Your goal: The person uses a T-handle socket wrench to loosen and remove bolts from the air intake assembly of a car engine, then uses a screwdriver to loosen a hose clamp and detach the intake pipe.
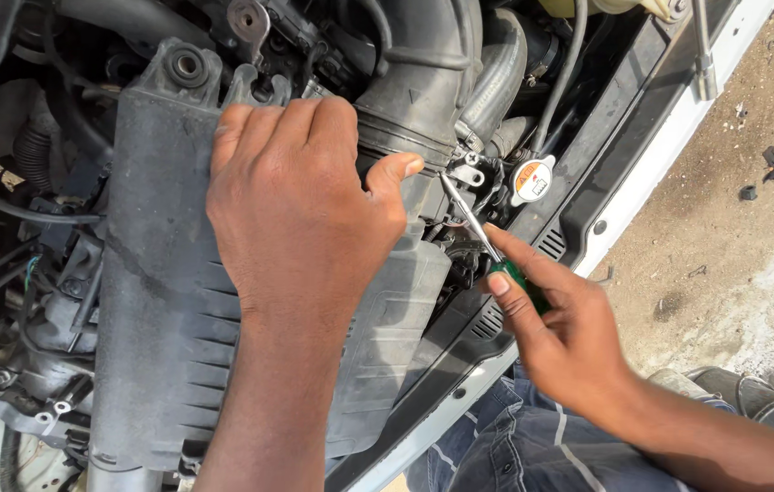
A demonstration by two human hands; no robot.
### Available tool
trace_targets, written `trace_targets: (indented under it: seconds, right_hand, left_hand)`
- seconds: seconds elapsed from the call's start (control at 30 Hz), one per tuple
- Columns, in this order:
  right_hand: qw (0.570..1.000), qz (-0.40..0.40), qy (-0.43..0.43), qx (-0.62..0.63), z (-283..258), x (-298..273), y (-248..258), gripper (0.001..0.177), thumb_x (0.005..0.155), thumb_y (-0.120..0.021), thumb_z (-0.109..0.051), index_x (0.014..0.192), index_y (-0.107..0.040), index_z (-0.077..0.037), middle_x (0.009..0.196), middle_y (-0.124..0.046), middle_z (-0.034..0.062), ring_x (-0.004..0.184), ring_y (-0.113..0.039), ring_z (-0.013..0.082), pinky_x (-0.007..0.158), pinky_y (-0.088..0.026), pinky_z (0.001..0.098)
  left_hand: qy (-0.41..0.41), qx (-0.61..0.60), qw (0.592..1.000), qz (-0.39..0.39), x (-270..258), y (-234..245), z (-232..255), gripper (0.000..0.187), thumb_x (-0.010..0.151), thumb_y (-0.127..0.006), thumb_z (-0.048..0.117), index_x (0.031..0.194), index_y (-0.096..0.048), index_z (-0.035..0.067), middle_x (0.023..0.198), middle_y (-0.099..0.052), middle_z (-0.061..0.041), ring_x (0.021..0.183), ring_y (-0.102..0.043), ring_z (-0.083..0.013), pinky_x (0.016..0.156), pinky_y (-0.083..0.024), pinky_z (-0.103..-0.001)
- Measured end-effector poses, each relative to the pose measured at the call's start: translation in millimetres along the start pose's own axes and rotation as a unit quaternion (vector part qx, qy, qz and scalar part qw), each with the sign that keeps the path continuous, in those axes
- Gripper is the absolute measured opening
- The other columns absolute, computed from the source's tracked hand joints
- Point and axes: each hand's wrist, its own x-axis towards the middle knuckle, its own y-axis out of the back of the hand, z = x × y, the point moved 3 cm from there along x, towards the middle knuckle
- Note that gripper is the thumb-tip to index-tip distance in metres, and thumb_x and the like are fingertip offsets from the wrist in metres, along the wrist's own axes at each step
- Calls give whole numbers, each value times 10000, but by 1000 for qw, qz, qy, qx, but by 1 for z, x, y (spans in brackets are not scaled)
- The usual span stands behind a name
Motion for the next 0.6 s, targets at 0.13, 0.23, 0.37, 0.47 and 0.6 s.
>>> trace_targets:
  seconds: [0.13,0.23,0.37,0.47,0.6]
  right_hand:
    - [987,61,-14,151,22,-5,-43,523,951,-689,-179,1461,-596,-102,723,-583,-42,546,-465,20,445,-372,220]
    - [986,86,-35,137,29,-9,-50,518,958,-700,-157,1466,-618,-98,705,-588,-28,552,-443,28,456,-350,220]
    - [987,115,54,101,26,-4,-51,480,975,-709,-136,1441,-627,-55,773,-637,-20,657,-496,28,560,-407,205]
    - [985,139,94,49,26,-2,-51,469,964,-718,-130,1413,-627,-32,808,-668,-23,706,-534,24,611,-449,194]
    - [984,123,129,10,28,5,-39,437,967,-725,-125,1384,-646,-20,838,-694,-20,730,-542,17,639,-454,184]
  left_hand:
    - [-7,5,1000,11,2,0,1,481,743,-961,399,819,-621,68,776,-651,-39,835,-652,-251,1036,-499,-487]
    - [6,12,1000,-18,3,-2,-2,484,787,-972,383,790,-606,65,743,-633,-39,764,-612,-243,1018,-501,-469]
    - [-4,15,1000,-6,3,5,4,483,793,-962,384,823,-598,68,797,-635,-41,837,-606,-264,972,-490,-438]
    - [-4,16,1000,11,5,7,8,464,744,-951,361,805,-600,64,774,-635,-42,808,-605,-254,942,-486,-437]
    - [-8,21,999,31,9,11,7,475,698,-947,364,764,-592,54,725,-624,-47,764,-604,-247,914,-492,-433]
